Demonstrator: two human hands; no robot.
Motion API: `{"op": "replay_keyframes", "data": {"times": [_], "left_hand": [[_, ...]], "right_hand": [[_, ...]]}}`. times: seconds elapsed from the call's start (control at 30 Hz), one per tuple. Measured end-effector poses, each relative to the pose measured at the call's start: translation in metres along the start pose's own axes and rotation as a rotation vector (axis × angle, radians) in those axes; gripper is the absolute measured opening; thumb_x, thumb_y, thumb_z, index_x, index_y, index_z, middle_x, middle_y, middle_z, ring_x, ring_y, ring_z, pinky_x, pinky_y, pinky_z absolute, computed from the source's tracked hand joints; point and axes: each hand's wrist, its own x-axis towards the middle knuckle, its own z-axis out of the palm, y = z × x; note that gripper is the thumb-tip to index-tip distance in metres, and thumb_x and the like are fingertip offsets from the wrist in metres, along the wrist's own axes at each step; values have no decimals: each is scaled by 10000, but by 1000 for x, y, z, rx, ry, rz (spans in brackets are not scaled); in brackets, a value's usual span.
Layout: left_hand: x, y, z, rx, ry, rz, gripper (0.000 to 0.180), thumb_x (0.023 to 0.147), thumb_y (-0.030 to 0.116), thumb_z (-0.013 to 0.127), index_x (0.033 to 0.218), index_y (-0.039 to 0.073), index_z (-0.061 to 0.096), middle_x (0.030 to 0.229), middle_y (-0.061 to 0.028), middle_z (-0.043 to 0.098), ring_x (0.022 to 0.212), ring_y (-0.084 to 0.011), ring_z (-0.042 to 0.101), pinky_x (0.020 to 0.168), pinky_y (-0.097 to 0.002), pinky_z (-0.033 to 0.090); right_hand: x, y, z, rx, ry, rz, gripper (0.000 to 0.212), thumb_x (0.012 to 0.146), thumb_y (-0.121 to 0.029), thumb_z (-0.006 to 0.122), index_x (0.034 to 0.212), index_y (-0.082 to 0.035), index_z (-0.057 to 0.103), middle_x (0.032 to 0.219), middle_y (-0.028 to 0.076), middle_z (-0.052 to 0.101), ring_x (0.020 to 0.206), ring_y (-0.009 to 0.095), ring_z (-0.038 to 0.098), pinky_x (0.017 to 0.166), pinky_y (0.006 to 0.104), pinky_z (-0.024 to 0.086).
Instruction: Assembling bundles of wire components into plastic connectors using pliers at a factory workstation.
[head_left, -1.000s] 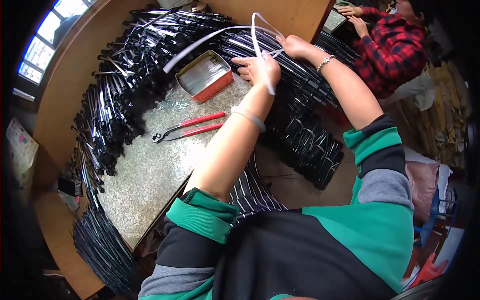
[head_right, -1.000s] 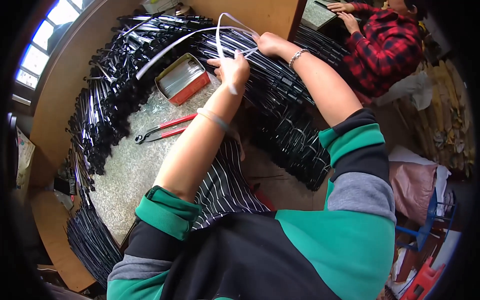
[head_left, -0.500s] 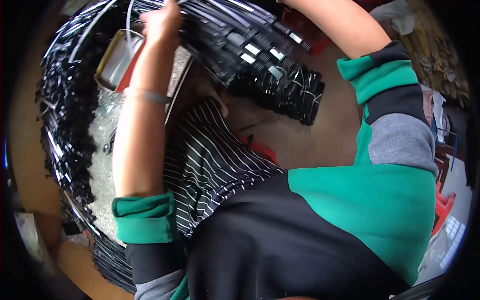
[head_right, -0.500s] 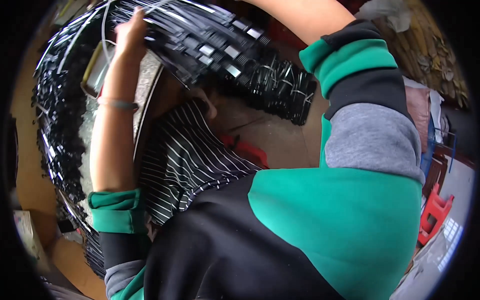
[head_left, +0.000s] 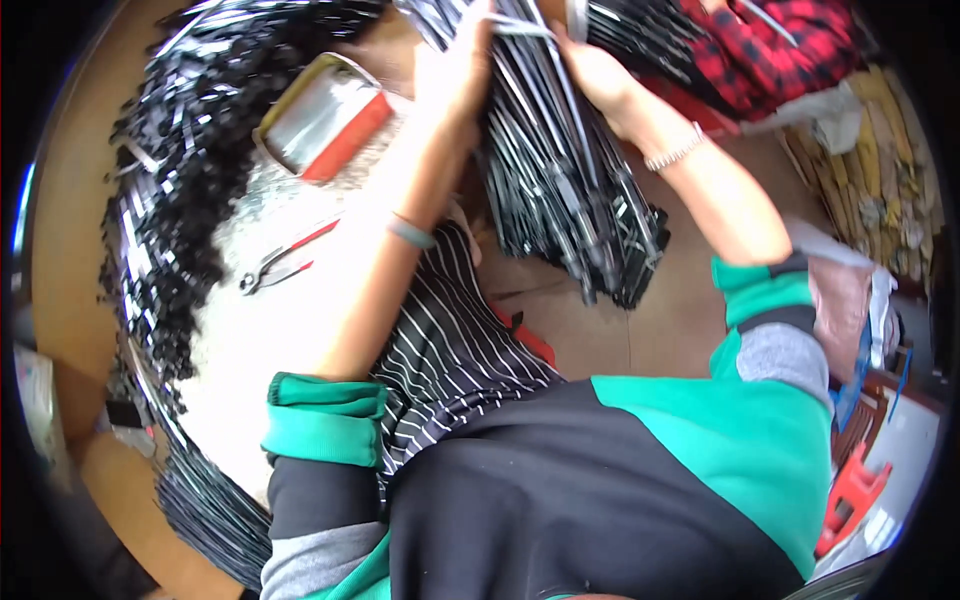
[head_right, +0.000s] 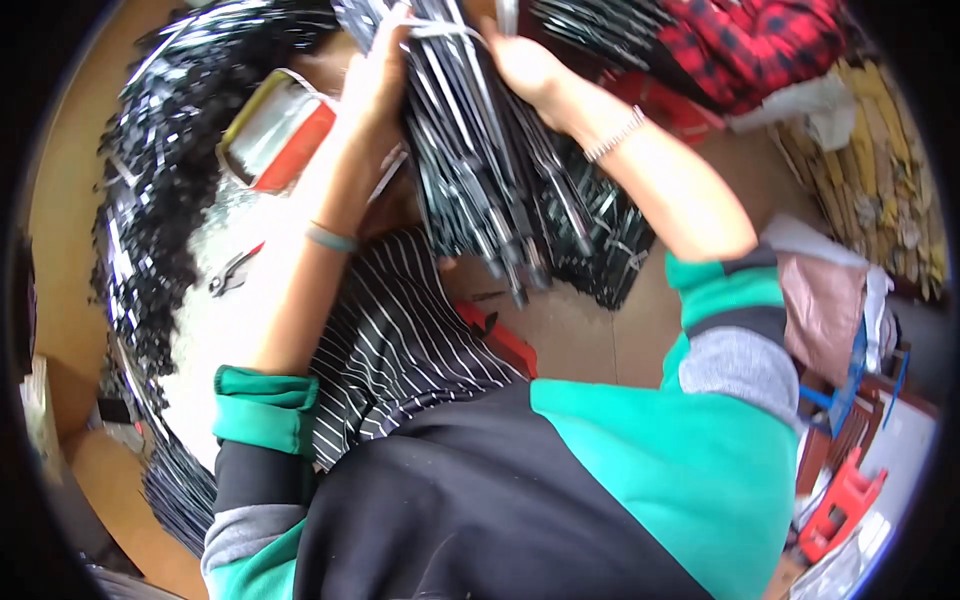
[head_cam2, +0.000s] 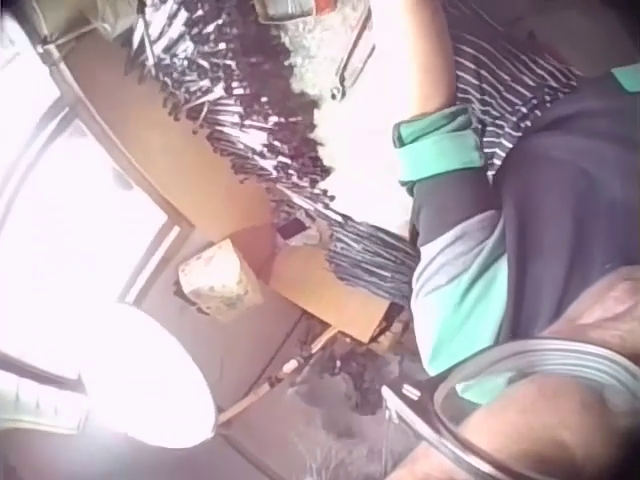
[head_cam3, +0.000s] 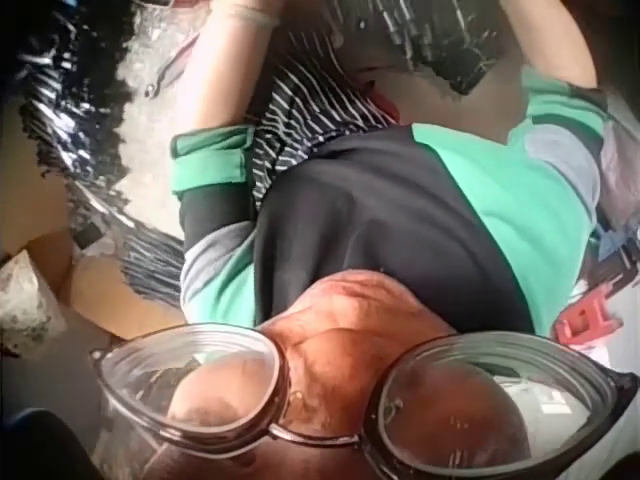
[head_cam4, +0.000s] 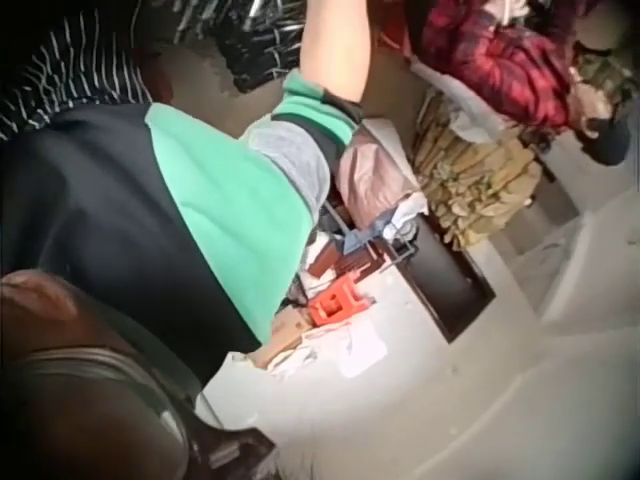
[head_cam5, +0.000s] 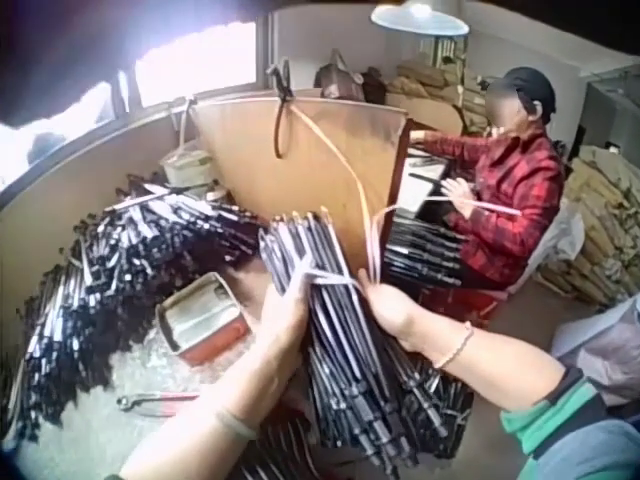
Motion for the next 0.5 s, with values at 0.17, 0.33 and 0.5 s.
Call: {"op": "replay_keyframes", "data": {"times": [0.17, 0.33, 0.5], "left_hand": [[-78, 31, -2, 101, 113, 22, 796, 760, 518, 612, 1189, -101, 356, 1091, -242, 542, 1004, -295, 537, 861, -364, 418], [-123, 49, -40, -215, 132, 305, 793, 736, 478, 657, 1248, -33, 333, 1089, -174, 570, 1032, -222, 538, 913, -332, 392], [-195, 109, -128, -170, 333, 663, 702, 755, 325, 703, 1174, -120, 358, 1036, -143, 574, 960, -178, 540, 861, -287, 420]], "right_hand": [[-57, -10, 0, -125, 58, -59, 606, 916, -522, 351, 1124, 13, 546, 1049, 67, 591, 907, 123, 553, 806, 262, 442], [-100, -41, 47, -26, -166, -205, 530, 963, -420, 285, 1209, 9, 476, 1109, 98, 571, 1035, 141, 521, 922, 267, 389], [-126, -59, 158, 43, -349, -692, 488, 985, -332, 246, 1274, 29, 403, 1217, 118, 505, 1119, 161, 479, 966, 278, 363]]}}
